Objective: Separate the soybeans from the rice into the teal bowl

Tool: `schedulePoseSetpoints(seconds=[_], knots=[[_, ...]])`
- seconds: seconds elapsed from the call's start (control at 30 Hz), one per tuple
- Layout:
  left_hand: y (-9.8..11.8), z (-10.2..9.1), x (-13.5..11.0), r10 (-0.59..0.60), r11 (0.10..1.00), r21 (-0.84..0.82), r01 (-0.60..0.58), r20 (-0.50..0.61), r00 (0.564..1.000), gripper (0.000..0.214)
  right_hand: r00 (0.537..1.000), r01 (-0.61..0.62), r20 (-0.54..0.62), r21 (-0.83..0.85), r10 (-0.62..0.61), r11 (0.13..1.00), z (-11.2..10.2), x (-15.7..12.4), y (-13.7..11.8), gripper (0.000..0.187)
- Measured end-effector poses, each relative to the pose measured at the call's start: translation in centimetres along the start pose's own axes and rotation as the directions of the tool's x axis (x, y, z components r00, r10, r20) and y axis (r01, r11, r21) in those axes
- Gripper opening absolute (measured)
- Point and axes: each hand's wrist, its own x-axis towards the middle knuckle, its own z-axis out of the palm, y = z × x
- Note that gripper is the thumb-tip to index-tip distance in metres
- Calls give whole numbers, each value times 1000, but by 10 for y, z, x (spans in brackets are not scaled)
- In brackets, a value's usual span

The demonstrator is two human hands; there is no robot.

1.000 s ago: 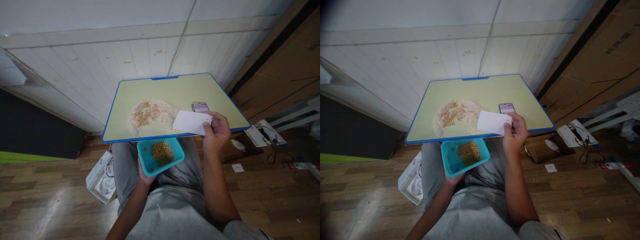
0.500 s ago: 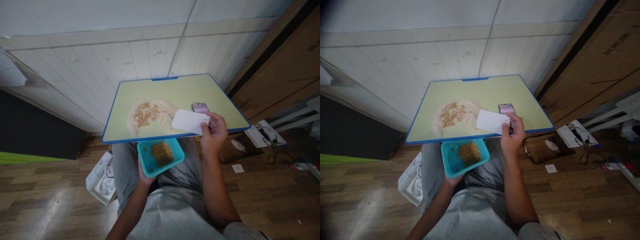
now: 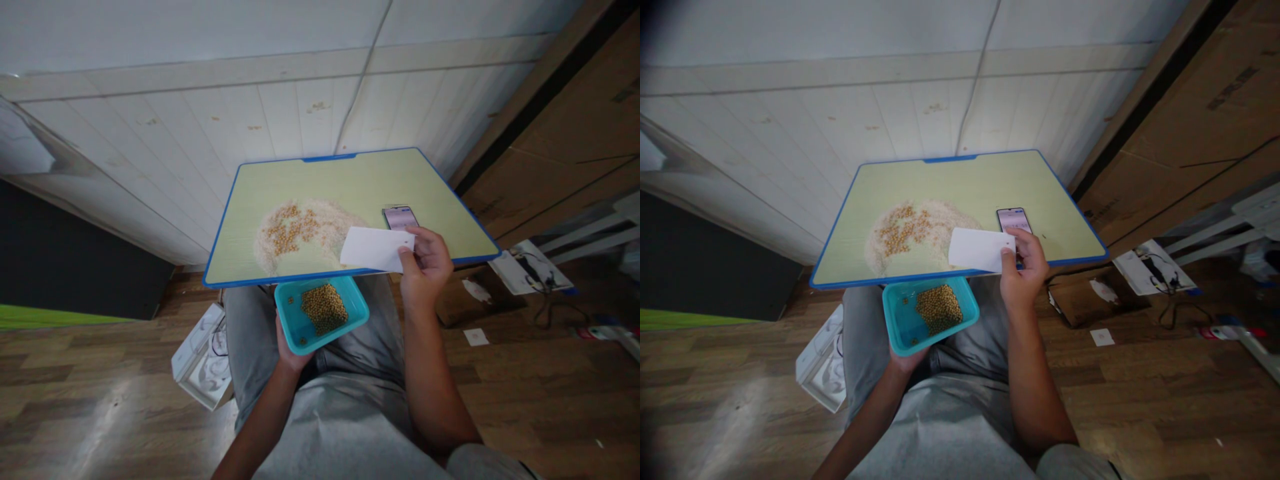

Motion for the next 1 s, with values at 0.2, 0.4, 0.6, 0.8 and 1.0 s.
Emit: schedulePoseSetpoints(seconds=[0.2, 0.4, 0.6, 0.8, 1.0], knots=[[0, -4, 2, -7, 1000, -11, 7, 41, 999, 81, 1000, 2, -8, 33, -2, 999, 0, 1, 0, 28], [0, 7, 3, -16, 1000, -10, 17, 56, 998, 83, 999, 9, -35, 30, -8, 1000, -2, 3, 0, 28], [0, 16, 3, -20, 1000, 0, 20, 56, 998, 85, 1000, 11, -14, 34, -11, 999, -2, 2, -2, 28], [2, 9, 1, -19, 1000, 15, 18, 53, 998, 83, 999, 21, -37, 42, -19, 999, 2, 1, -2, 28], [0, 12, 4, -25, 999, 29, 24, 30, 999, 78, 990, -33, 140, 21, 29, 999, 7, -10, -5, 27]])
